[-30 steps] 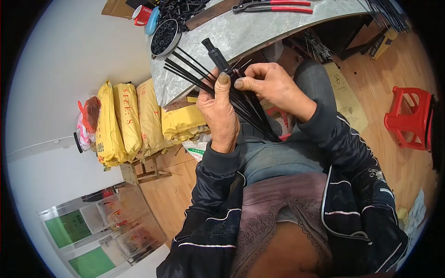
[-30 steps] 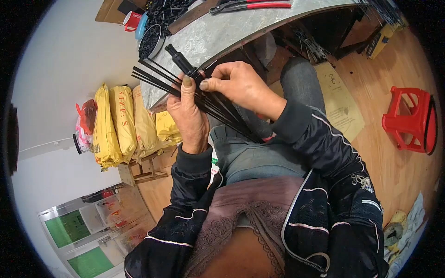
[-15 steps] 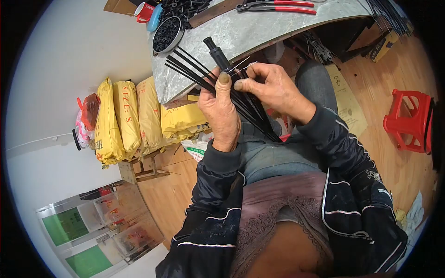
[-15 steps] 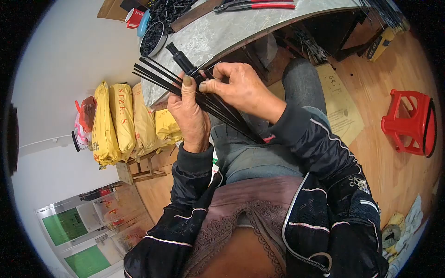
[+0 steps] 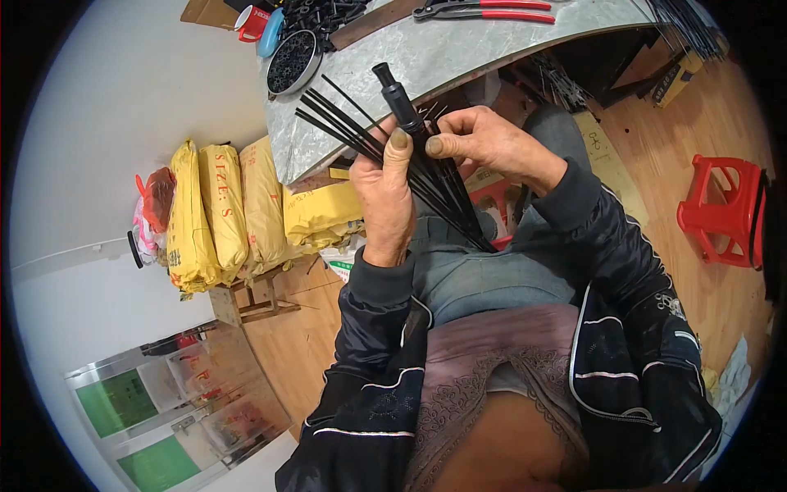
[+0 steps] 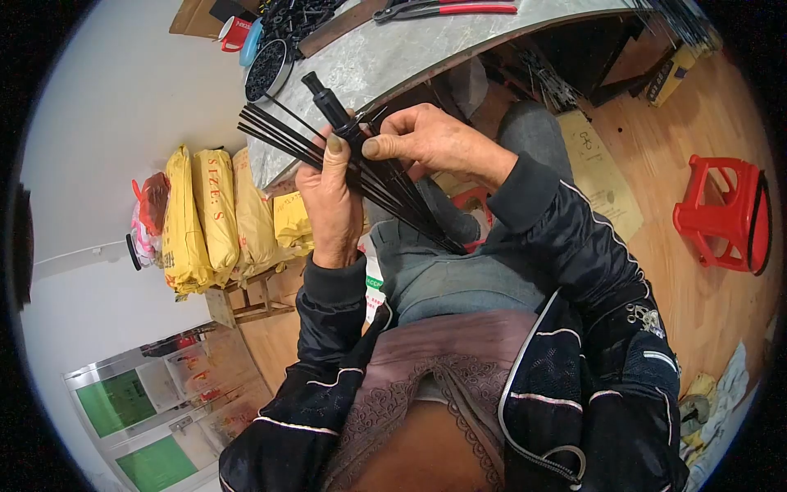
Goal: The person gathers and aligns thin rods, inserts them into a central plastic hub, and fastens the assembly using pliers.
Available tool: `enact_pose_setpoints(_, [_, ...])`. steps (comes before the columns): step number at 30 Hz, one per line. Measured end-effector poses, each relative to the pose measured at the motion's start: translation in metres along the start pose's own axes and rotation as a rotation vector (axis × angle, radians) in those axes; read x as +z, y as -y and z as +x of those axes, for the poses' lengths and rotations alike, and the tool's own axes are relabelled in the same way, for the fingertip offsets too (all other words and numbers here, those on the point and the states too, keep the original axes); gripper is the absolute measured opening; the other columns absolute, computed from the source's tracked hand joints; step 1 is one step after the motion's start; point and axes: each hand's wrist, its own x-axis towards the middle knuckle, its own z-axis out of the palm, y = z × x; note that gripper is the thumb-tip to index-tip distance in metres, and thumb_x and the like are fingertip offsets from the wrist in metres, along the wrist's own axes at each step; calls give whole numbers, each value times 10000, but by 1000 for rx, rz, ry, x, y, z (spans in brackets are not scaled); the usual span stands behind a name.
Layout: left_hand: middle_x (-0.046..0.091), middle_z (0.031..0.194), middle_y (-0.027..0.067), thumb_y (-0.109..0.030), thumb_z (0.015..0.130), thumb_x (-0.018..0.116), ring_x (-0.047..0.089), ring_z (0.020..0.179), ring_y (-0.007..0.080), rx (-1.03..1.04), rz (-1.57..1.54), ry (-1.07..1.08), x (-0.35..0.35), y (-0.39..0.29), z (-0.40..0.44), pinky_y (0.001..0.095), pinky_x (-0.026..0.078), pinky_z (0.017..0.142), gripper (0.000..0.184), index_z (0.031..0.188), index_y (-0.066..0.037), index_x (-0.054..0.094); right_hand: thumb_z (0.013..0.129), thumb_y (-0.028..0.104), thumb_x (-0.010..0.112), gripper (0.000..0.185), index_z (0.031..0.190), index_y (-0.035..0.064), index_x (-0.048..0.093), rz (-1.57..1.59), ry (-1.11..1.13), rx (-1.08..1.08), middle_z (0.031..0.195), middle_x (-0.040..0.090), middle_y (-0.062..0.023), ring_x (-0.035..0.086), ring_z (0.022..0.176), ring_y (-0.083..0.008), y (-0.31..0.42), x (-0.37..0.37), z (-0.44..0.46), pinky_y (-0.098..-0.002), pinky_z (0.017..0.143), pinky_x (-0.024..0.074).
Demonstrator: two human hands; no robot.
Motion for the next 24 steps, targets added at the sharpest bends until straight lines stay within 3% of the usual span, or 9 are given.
enact_pose_setpoints(7, [656,958,33,-198,905,665,575,846,90,40,339,-50,9,-13,-3,228,469,767,327,1136,31,628,857,329,705,325,718,68,570,-94,-102,-57,675,532,32,501,576,-49,-1,11,-2,-221,473,433])
enact_pose_setpoints(10, [657,926,21,-193,901,668,573,823,86,21,226,30,6,-17,1,227,469,750,296,1100,25,648,851,326,711,323,725,60,577,56,-25,-29,687,556,23,542,605,-62,3,9,-4,-223,499,462])
enact_pose_setpoints(17, [655,969,32,-197,888,683,572,860,90,-84,89,102,2,-13,9,232,455,784,296,1094,14,654,837,318,721,320,761,25,616,37,-41,29,705,577,5,578,659,-86,0,11,-2,-258,563,490])
enact_pose_setpoints(19, [652,971,31,-196,887,685,571,858,90,-71,44,59,8,-10,11,233,456,781,300,1097,15,650,866,264,694,290,737,33,576,-262,-341,-153,694,522,36,489,615,-71,3,26,-6,-261,525,411])
enact_pose_setpoints(20, [649,973,30,-195,885,687,571,856,90,-58,0,24,10,-8,14,234,456,778,304,1100,16,646,866,264,694,290,737,33,576,-263,-340,-155,694,522,36,489,615,-71,-1,29,-5,-261,525,411])
enact_pose_setpoints(22, [645,971,31,-186,876,699,577,850,93,-63,-1,15,5,-4,17,234,462,779,312,1102,20,634,864,228,692,265,783,-10,608,-531,-531,-527,657,513,14,470,601,-85,-10,33,-1,-286,532,404])
enact_pose_setpoints(24, [642,974,34,-171,865,710,584,848,98,-65,-34,36,3,-5,16,236,472,777,310,1097,17,628,857,208,695,242,792,-11,615,-575,-535,-571,617,503,1,460,562,-81,-8,30,-1,-287,516,401])
